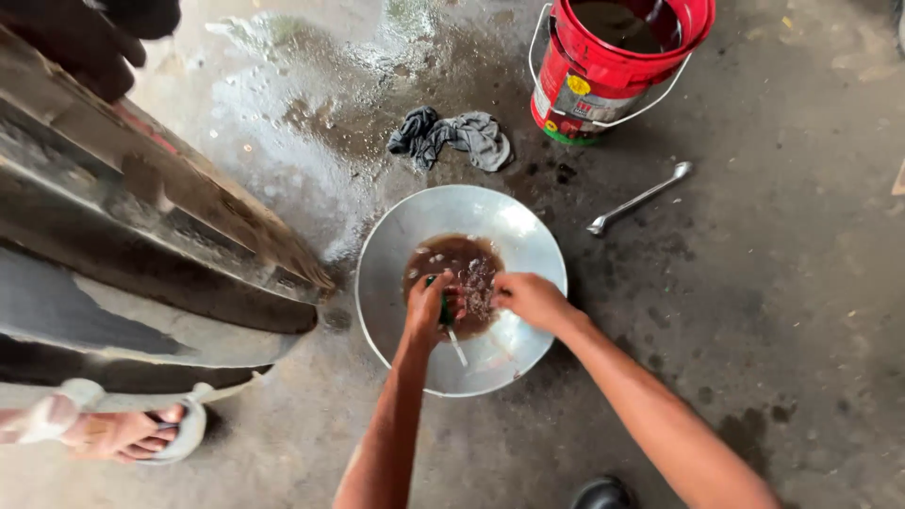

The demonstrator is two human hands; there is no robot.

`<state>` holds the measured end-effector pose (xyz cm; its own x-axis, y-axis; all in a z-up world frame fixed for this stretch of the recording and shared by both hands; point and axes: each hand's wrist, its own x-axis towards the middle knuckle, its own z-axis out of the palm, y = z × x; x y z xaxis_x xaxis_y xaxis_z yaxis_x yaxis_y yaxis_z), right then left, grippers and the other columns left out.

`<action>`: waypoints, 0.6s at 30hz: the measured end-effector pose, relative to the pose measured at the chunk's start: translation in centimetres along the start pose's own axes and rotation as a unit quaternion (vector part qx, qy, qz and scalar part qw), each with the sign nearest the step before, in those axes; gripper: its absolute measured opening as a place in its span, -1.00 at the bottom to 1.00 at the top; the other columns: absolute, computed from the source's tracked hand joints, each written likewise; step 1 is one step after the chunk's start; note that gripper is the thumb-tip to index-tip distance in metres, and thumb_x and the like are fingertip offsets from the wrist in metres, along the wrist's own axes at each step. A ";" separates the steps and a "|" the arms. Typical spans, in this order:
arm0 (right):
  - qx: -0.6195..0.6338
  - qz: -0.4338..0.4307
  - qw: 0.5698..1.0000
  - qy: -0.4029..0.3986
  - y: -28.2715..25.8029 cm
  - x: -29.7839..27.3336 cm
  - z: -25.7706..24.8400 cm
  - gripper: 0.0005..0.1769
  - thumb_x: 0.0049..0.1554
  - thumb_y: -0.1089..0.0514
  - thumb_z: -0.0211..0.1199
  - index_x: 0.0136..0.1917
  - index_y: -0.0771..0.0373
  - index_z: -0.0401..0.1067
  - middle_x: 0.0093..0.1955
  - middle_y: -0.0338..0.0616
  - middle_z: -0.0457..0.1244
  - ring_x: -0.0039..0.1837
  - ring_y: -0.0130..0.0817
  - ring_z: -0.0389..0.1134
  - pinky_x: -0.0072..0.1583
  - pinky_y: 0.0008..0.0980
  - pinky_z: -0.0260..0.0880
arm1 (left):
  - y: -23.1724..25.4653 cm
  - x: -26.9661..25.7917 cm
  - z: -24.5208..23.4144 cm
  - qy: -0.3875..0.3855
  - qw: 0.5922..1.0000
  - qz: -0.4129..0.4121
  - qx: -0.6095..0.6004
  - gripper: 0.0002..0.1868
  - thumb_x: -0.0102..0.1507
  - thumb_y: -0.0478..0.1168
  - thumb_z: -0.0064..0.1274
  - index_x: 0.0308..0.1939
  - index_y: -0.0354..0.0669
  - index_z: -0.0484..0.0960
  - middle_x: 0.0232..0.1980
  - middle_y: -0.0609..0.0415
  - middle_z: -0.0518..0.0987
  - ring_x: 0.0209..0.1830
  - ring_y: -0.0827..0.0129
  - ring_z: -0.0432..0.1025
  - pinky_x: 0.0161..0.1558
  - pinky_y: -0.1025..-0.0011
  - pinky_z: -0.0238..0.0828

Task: Cleaning small engine or fuel system parts in a bowl of dark solvent or oil using a screwdriver to scrape residue.

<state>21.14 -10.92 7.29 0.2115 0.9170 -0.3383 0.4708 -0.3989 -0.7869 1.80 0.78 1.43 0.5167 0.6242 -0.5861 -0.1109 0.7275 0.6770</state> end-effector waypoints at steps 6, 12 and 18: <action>0.115 -0.081 0.988 0.060 -4.9 -1.1 -4.8 -0.78 0.18 0.06 0.29 -0.08 0.26 0.58 -0.18 -0.34 0.40 -0.17 -0.70 0.31 -0.19 -0.66 0.22 | 1.4 0.6 2.0 -0.020 1.000 0.001 0.002 -0.78 0.32 -0.15 0.09 -0.05 -0.18 0.52 -0.38 0.01 0.53 -0.58 0.39 0.38 -0.56 0.38 0.44; 0.397 0.041 0.916 -0.021 -2.9 -0.2 -1.7 -0.81 0.14 0.11 0.27 -0.03 0.26 0.51 -0.24 -0.23 0.38 -0.38 -0.56 0.26 -0.39 -0.54 0.17 | 0.8 0.0 3.4 -0.044 0.998 -0.024 -0.035 -0.78 0.32 -0.16 0.05 -0.06 -0.23 0.52 -0.34 -0.04 0.58 -0.52 0.34 0.48 -0.53 0.36 0.50; 0.175 -0.095 0.974 0.111 4.6 0.9 -0.5 -0.70 0.20 0.18 0.43 0.03 0.32 0.34 -0.16 -0.14 0.28 -0.30 -0.47 0.19 -0.30 -0.47 0.22 | 0.6 -0.9 3.2 -0.041 0.999 -0.023 -0.019 -0.80 0.29 -0.20 0.07 -0.09 -0.24 0.53 -0.33 -0.08 0.58 -0.52 0.32 0.47 -0.55 0.34 0.48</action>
<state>23.94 -11.90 3.66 0.3477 0.9341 -0.0807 0.2062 -0.1601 -0.9653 3.99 -0.25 3.84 0.5892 0.5659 -0.5767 -0.1169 0.7660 0.6322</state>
